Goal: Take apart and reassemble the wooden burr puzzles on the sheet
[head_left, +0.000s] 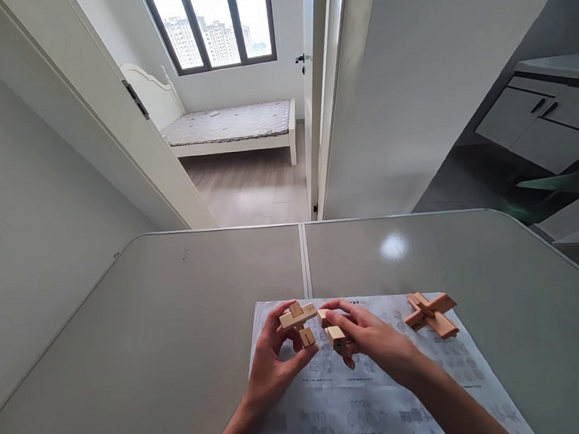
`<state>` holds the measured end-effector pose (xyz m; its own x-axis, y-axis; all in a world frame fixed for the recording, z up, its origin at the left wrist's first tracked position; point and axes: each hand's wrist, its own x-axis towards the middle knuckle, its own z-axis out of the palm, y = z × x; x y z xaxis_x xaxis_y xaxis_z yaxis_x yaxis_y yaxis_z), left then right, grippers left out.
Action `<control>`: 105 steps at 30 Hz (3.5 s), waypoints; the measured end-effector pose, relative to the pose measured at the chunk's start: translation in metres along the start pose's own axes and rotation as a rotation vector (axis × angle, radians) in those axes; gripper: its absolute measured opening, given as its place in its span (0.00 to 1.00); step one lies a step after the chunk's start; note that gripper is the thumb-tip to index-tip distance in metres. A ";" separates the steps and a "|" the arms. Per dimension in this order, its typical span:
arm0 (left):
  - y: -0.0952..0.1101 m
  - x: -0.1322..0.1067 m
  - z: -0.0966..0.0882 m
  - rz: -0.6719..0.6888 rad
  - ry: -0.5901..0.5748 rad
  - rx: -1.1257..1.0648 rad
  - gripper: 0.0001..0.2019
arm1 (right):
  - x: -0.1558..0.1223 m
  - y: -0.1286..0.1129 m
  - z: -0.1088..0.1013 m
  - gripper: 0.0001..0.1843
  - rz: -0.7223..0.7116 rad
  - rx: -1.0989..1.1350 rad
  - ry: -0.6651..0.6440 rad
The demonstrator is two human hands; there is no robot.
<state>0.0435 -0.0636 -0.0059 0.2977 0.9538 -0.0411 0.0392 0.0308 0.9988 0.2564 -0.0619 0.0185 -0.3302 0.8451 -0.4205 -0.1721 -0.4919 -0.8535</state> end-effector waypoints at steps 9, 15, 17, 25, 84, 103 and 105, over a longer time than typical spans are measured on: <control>0.001 -0.002 0.002 -0.003 0.015 0.023 0.30 | 0.010 0.016 0.008 0.33 0.059 0.254 -0.058; 0.000 -0.001 0.004 -0.025 0.042 0.026 0.30 | 0.006 0.009 0.008 0.25 0.023 0.351 -0.139; 0.001 -0.001 0.004 -0.037 0.043 0.026 0.30 | 0.004 0.005 0.007 0.27 0.008 0.324 -0.198; 0.002 -0.001 0.005 -0.024 0.040 0.060 0.29 | -0.001 -0.001 0.005 0.26 -0.052 0.105 -0.239; -0.002 -0.002 -0.006 0.021 -0.184 -0.153 0.33 | -0.009 0.001 -0.001 0.19 -0.580 -0.894 0.013; 0.000 -0.004 -0.002 0.201 0.029 0.284 0.32 | -0.004 0.004 0.022 0.33 -0.099 -0.154 -0.096; 0.000 -0.002 -0.001 0.133 0.022 0.172 0.32 | -0.002 0.005 0.023 0.32 -0.078 -0.024 -0.059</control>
<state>0.0417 -0.0648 -0.0054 0.2905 0.9523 0.0932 0.1634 -0.1453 0.9758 0.2345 -0.0704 0.0224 -0.3708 0.8664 -0.3344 -0.1768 -0.4193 -0.8904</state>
